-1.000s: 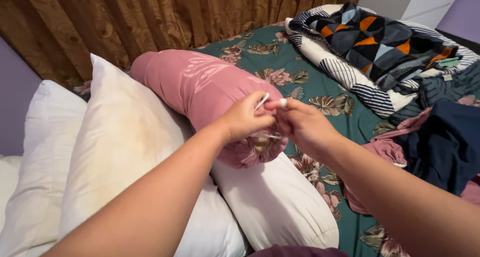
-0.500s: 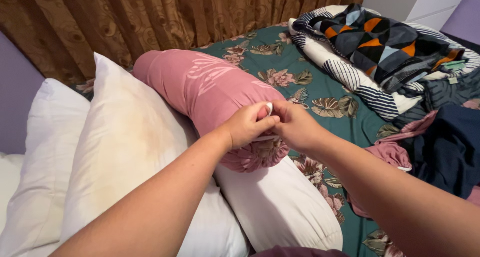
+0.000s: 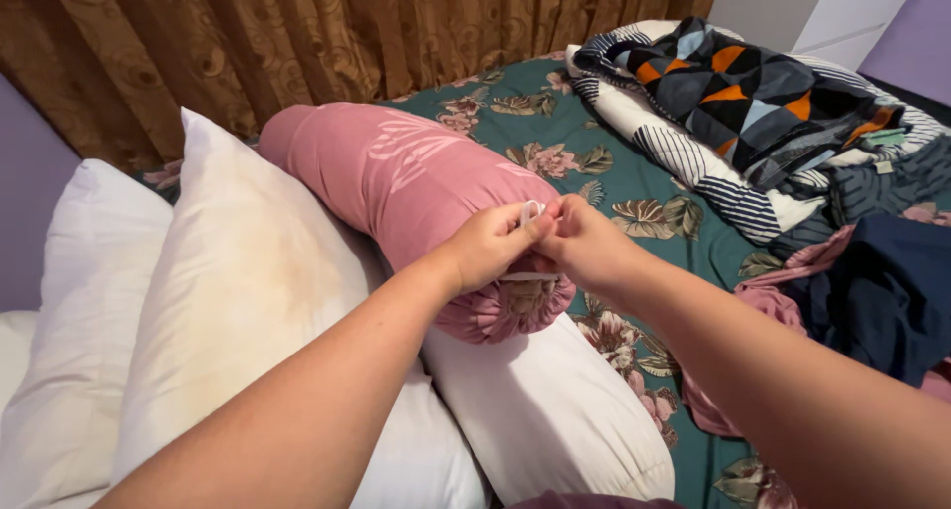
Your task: The person puts a pillowcase onto a long pillow by sliding the pillow into the opening and then pulls the drawstrings tight to secure it.
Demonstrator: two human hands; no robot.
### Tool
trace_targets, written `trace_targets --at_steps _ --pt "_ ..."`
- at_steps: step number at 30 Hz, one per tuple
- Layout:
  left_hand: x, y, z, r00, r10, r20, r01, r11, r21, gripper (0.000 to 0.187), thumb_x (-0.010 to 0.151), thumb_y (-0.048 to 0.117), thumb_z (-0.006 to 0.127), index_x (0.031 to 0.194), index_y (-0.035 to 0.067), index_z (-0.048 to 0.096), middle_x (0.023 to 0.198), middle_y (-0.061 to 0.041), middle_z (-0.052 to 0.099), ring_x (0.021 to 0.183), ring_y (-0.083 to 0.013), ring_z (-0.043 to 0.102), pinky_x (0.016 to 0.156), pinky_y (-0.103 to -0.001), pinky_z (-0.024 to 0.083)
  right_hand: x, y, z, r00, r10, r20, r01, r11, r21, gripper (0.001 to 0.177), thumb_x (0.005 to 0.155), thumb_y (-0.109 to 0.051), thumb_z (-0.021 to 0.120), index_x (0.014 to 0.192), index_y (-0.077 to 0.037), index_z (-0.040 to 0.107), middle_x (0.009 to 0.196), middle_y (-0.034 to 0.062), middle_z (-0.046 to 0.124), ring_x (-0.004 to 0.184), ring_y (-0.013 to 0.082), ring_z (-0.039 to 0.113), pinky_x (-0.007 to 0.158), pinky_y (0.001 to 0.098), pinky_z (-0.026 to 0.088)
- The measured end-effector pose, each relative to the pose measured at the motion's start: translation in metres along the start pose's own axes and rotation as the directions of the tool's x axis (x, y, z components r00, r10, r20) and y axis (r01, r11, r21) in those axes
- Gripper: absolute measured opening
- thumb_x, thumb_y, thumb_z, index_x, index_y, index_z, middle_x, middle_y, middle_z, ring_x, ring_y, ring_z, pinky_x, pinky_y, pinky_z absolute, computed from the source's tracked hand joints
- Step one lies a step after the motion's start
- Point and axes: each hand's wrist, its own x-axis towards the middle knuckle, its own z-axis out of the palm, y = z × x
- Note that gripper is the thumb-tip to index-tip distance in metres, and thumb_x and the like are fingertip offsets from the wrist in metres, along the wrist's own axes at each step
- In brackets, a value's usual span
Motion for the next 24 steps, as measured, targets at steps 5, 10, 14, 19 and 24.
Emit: trace_targets --at_steps 5,10,14,19,24 --pt "0.006 -0.013 -0.007 0.995 0.096 -0.039 -0.097 0.995 -0.024 0.04 0.113 0.032 0.044 0.105 0.001 0.067 0.083 0.0 0.065 0.075 -0.0071 0.061 0.07 -0.024 0.053 -0.014 -0.027 0.001 0.973 0.199 -0.12 -0.155 0.941 0.302 0.031 0.094 -0.008 0.057 0.122 -0.016 0.047 0.097 0.0099 0.072 0.081 0.011 0.068 0.07 0.0234 0.051" --pt "0.003 0.002 0.0 0.991 -0.077 -0.108 0.065 0.992 -0.109 0.036 0.108 0.033 0.042 0.103 0.006 0.065 0.076 0.003 0.064 0.059 -0.0047 0.049 0.052 -0.022 0.042 -0.015 -0.032 -0.001 0.985 0.17 -0.011 -0.161 0.947 0.279 0.023 0.095 -0.009 0.056 0.118 -0.008 0.061 0.088 0.0116 0.076 0.067 0.0112 0.06 0.064 0.025 0.051" --pt "0.003 0.005 0.0 0.983 -0.125 -0.137 0.107 0.986 -0.13 0.034 0.109 0.035 0.043 0.1 0.009 0.063 0.068 0.004 0.051 0.052 -0.0056 0.041 0.043 -0.024 0.034 -0.009 -0.028 -0.001 0.984 0.164 -0.074 -0.148 0.971 0.186 0.012 0.098 -0.008 0.061 0.107 -0.001 0.062 0.086 0.0126 0.074 0.065 0.0132 0.062 0.061 0.0264 0.053" --pt "0.005 -0.004 -0.001 0.982 -0.124 -0.143 0.108 0.987 -0.116 0.035 0.108 0.036 0.043 0.096 0.009 0.062 0.066 0.004 0.05 0.051 -0.0061 0.042 0.041 -0.026 0.036 -0.008 -0.022 0.005 0.975 0.093 -0.2 -0.096 0.995 -0.007 0.01 0.099 -0.009 0.06 0.098 0.001 0.059 0.082 0.0142 0.073 0.062 0.0144 0.062 0.058 0.027 0.051" --pt "0.007 -0.005 0.001 0.98 -0.088 -0.178 0.067 0.99 -0.125 0.036 0.11 0.038 0.041 0.096 0.01 0.058 0.062 0.002 0.045 0.047 -0.0077 0.039 0.041 -0.027 0.032 -0.006 -0.012 0.003 0.963 0.186 -0.197 -0.145 0.967 0.209 0.014 0.103 -0.015 0.053 0.099 -0.002 0.06 0.083 0.0089 0.069 0.066 0.0125 0.059 0.062 0.0259 0.05"
